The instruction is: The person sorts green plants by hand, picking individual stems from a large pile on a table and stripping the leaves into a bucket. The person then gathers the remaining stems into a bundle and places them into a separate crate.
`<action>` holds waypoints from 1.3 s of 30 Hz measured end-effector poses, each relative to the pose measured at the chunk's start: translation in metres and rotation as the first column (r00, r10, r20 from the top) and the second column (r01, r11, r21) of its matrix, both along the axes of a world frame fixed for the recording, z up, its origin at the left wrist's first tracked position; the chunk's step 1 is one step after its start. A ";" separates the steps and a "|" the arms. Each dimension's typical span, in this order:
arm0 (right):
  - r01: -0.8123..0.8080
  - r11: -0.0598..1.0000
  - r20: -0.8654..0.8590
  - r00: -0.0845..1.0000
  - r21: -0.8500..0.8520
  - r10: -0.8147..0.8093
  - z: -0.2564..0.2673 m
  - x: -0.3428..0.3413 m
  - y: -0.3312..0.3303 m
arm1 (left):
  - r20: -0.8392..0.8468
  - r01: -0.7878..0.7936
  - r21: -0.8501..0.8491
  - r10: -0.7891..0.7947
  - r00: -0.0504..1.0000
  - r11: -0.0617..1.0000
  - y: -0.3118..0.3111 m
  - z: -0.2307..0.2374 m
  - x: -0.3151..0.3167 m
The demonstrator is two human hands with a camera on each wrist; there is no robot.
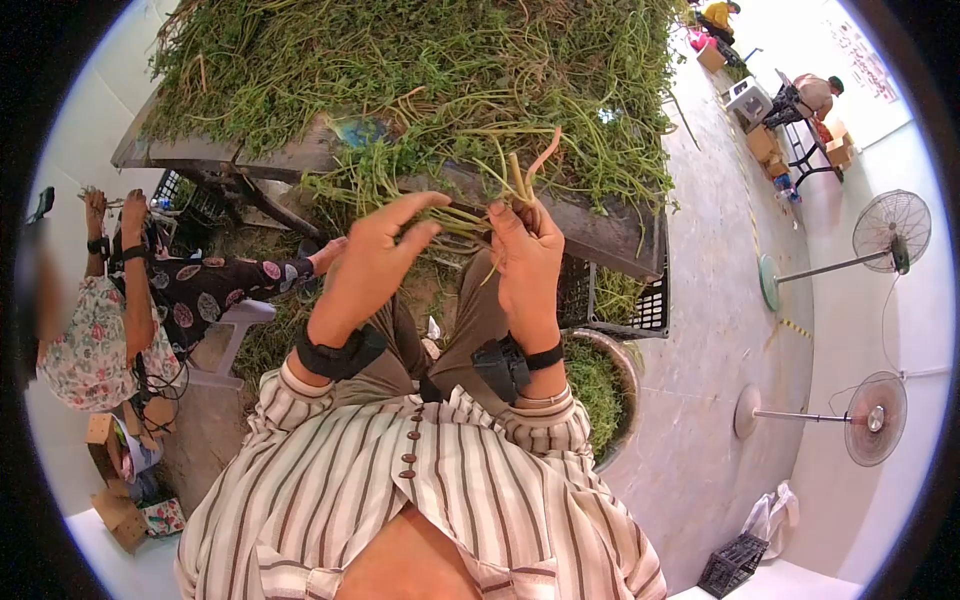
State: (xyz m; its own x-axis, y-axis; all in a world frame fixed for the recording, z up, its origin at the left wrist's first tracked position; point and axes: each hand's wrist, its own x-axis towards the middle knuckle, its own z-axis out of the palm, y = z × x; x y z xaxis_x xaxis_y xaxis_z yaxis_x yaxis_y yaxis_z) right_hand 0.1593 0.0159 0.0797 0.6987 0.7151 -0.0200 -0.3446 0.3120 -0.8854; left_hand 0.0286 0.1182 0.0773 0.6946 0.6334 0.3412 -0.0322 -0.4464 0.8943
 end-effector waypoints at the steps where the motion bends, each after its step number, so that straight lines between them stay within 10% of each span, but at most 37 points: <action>1: 0.001 1.000 0.000 1.000 -0.001 -0.001 -0.001 0.000 0.000 | -0.003 -0.003 0.106 0.003 1.000 0.994 -0.002 -0.002 0.003; 39: -0.066 0.997 -0.027 0.997 0.025 0.067 -0.012 -0.008 0.000 | -0.039 -0.059 0.393 0.081 0.996 0.918 -0.004 -0.031 0.012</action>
State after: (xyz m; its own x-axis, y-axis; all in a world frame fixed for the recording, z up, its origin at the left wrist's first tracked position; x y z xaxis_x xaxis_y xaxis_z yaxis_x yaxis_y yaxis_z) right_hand 0.1510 0.0163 0.0679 0.6490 0.7605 -0.0209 -0.3893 0.3083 -0.8680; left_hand 0.0409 0.1142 0.0467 0.6774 0.5049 0.5349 0.0553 -0.7601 0.6474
